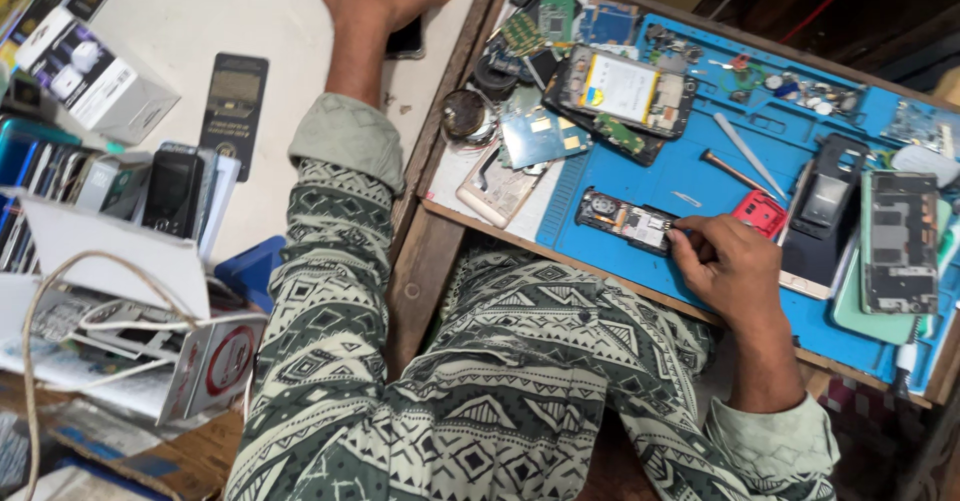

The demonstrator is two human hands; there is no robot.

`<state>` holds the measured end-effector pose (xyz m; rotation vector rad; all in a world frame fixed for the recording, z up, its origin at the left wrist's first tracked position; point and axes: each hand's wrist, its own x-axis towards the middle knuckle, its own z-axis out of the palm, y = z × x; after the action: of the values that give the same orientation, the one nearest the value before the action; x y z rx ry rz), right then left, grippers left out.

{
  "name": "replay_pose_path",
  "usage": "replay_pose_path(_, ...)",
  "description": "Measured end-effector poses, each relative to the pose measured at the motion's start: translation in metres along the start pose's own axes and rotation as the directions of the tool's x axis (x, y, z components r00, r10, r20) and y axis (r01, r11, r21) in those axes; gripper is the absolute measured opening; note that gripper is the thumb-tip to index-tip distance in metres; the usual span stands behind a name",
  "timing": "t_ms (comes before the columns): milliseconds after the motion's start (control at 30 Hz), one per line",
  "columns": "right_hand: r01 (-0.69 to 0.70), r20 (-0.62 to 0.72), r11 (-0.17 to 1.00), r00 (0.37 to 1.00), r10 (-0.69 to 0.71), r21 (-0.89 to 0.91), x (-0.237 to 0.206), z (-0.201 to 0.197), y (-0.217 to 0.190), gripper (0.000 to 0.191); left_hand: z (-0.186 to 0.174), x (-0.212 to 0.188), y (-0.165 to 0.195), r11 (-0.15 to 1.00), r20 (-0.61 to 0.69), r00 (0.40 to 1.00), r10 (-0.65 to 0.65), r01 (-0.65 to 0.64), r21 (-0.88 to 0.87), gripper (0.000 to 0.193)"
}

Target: The person works at a repair bench disassembling a smartphone, prying open its back cover and manipulating internal components with a small tool. They handle the phone's camera module and flex cables, then place the phone on the mat and reach for another phone on the desk.

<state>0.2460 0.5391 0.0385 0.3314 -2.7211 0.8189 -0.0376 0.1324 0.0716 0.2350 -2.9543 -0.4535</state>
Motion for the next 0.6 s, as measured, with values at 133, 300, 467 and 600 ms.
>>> replay_pose_path(133,-0.007,-0.005,1.0,1.0,0.007,0.004,0.001,-0.002,-0.001,0.013,-0.001,0.004,0.0,0.998,-0.037,0.998,-0.06,0.059,-0.032,0.095)
replay_pose_path(300,-0.012,0.004,1.0,1.0,0.012,0.005,0.003,-0.005,-0.003,0.014,-0.002,0.008,-0.002,0.991,0.034,0.992,-0.122,0.124,-0.055,0.086)
replay_pose_path(467,-0.008,-0.014,1.0,1.0,0.009,0.02,0.005,-0.009,-0.002,0.012,-0.016,0.017,-0.007,0.696,0.215,0.974,-0.077,0.207,-0.688,0.072)
replay_pose_path(600,0.016,-0.036,0.999,0.999,-0.015,0.028,0.004,-0.006,0.001,0.01,-0.026,0.027,0.016,-0.1,0.217,0.937,0.275,0.252,-0.962,0.07)
